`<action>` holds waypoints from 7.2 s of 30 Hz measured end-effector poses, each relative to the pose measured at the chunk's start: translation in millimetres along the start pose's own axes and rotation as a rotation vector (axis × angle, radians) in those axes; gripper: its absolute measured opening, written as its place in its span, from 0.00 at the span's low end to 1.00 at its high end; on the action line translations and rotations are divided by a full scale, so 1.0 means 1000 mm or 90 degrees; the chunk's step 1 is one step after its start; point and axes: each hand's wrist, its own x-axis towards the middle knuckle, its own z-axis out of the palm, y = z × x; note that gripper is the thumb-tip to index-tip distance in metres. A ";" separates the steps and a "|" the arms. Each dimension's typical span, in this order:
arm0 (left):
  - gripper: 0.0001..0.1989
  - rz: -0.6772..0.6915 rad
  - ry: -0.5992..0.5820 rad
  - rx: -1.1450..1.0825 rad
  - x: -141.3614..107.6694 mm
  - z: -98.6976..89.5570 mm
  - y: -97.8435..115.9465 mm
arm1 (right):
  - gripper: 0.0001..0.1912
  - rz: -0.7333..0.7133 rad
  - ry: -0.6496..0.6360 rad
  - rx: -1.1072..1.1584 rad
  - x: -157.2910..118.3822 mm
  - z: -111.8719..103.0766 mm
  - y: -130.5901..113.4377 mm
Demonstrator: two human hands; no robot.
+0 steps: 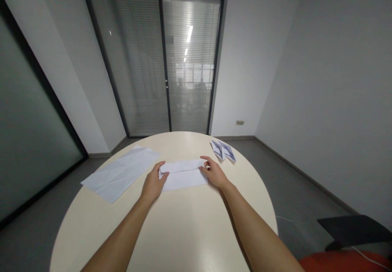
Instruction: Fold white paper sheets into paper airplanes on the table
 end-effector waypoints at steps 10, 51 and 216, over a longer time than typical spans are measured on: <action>0.20 -0.018 0.006 0.070 0.000 -0.003 0.008 | 0.18 -0.009 -0.008 -0.036 -0.001 -0.001 -0.005; 0.21 0.190 -0.001 0.295 -0.012 0.008 0.017 | 0.14 -0.034 -0.012 -0.259 -0.001 -0.004 -0.017; 0.34 0.109 -0.264 0.404 -0.022 0.008 0.034 | 0.26 -0.151 -0.230 -0.304 -0.019 0.019 -0.050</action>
